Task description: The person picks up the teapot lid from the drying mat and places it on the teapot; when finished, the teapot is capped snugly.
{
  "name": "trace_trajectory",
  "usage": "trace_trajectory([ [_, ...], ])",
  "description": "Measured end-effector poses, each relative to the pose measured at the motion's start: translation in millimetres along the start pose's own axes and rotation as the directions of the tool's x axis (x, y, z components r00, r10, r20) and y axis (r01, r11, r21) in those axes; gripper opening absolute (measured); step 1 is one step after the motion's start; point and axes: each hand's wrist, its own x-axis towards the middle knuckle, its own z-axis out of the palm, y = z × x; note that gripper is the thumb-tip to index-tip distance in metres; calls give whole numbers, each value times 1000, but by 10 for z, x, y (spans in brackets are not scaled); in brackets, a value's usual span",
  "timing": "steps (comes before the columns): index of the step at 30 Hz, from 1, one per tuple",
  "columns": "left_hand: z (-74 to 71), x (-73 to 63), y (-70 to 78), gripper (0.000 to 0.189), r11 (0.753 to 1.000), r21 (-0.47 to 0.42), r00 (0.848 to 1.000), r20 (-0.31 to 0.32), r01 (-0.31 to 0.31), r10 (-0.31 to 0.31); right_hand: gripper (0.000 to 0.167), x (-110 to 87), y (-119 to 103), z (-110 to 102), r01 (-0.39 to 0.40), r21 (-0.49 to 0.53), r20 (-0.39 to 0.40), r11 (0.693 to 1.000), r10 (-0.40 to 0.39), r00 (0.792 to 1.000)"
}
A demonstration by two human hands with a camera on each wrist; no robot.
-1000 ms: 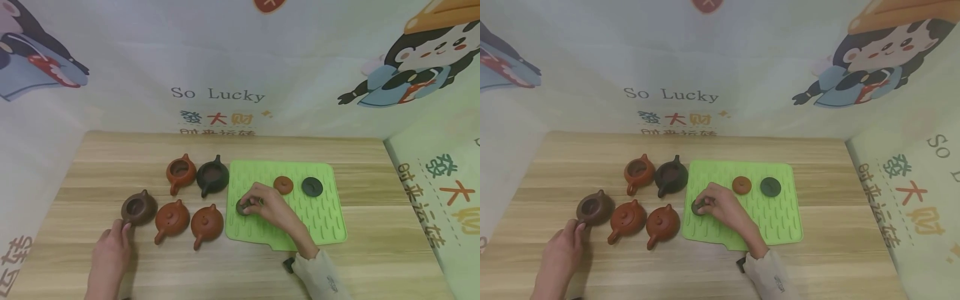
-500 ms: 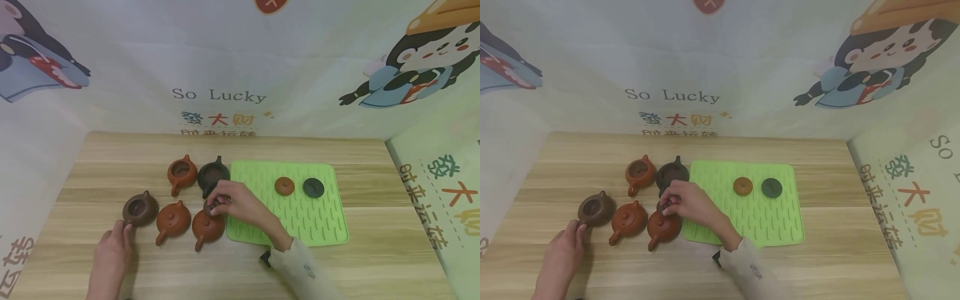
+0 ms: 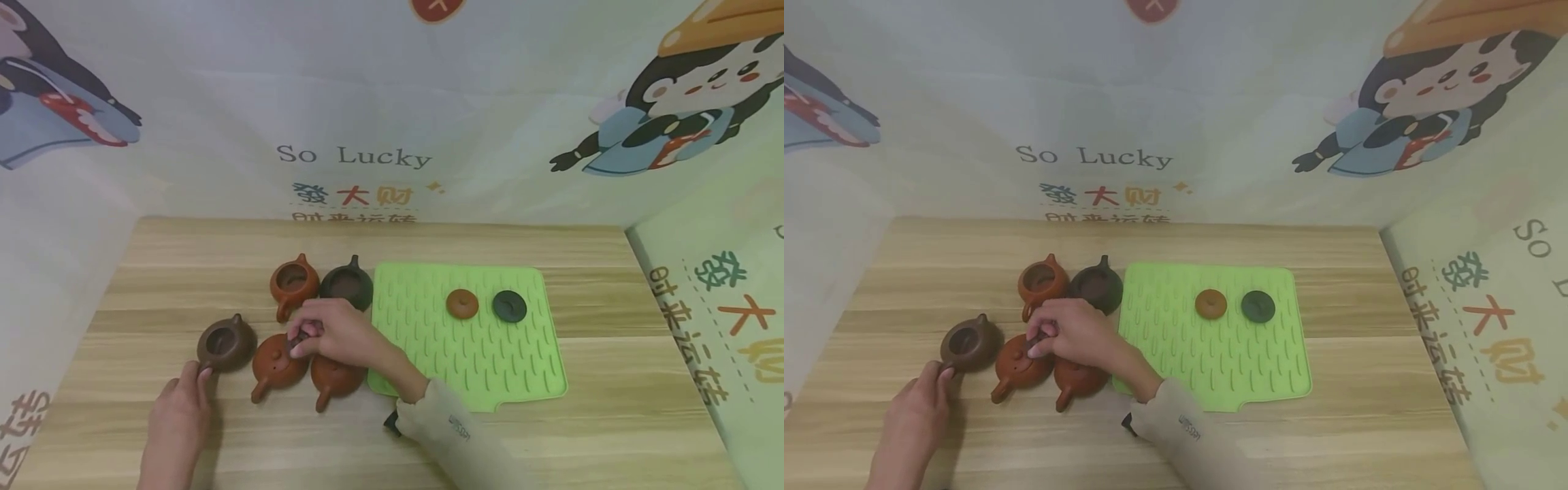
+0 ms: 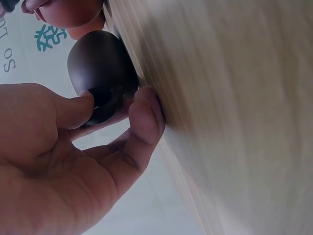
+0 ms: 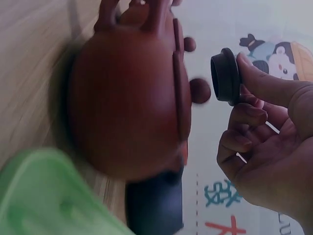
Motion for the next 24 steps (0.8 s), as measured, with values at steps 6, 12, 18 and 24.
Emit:
trace_trajectory([
  [6, -70, -4, 80, 39, 1000, -2, 1000, 9, 4, -4, 19, 144, -168, 105, -14, -33, 23, 999, 15, 1000],
  [12, -20, 1, -5, 42, 1000, 13, 1000, 22, 9, -9, 20, 266, -238, 226, -27, -117, 37, 993, 31, 999],
  [18, -233, -37, 277, 47, 1000, 2, 998, 61, 21, -21, 20, 402, -262, 334, -60, -225, 38, 972, 70, 997],
  [24, -95, -22, 92, 46, 1000, -6, 1000, 20, -18, 18, 23, 566, -331, 421, -63, -289, -11, 955, 63, 998],
])
